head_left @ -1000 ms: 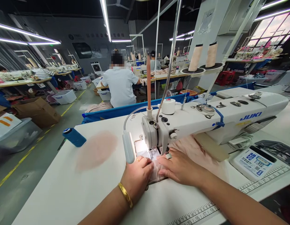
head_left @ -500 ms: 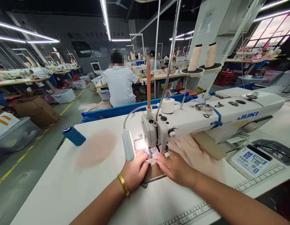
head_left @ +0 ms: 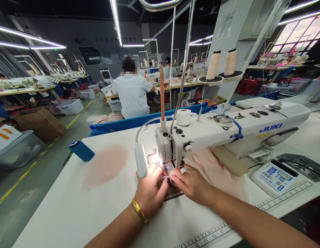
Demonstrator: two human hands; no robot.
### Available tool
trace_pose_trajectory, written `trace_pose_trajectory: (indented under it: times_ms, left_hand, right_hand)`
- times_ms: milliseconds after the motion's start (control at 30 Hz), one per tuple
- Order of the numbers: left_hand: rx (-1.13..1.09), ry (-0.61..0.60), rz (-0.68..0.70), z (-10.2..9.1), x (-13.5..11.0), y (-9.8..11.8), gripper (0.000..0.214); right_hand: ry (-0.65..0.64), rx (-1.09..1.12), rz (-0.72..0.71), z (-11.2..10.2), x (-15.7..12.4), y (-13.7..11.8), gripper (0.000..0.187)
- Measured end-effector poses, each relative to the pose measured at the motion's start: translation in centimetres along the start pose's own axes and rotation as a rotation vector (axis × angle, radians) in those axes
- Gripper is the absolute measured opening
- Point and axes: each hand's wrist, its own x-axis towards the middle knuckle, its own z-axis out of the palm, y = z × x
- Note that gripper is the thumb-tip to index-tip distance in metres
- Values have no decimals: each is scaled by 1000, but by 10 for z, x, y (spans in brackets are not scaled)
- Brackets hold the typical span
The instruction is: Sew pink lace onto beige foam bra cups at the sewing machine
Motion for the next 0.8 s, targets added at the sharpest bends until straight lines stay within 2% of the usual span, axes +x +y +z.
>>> trace_pose_trajectory:
  times_ms: [133, 233, 467, 633, 800]
  left_hand:
    - [-25, 9, 16, -7, 2, 0, 14]
    - [-49, 3, 100, -14, 3, 1, 17]
    - [20, -105, 354, -9, -15, -1, 30]
    - [81, -162, 391, -6, -26, -5, 29]
    - [124, -155, 384, -7, -25, -5, 29]
  right_hand:
    - [-1, 1, -2, -1, 0, -1, 35]
    - [-44, 14, 4, -3, -1, 4, 31]
    - [-367, 19, -135, -19, -5, 14, 27]
    - [-472, -23, -123, -30, -3, 8, 15]
    - [-500, -59, -99, -29, -2, 7, 16]
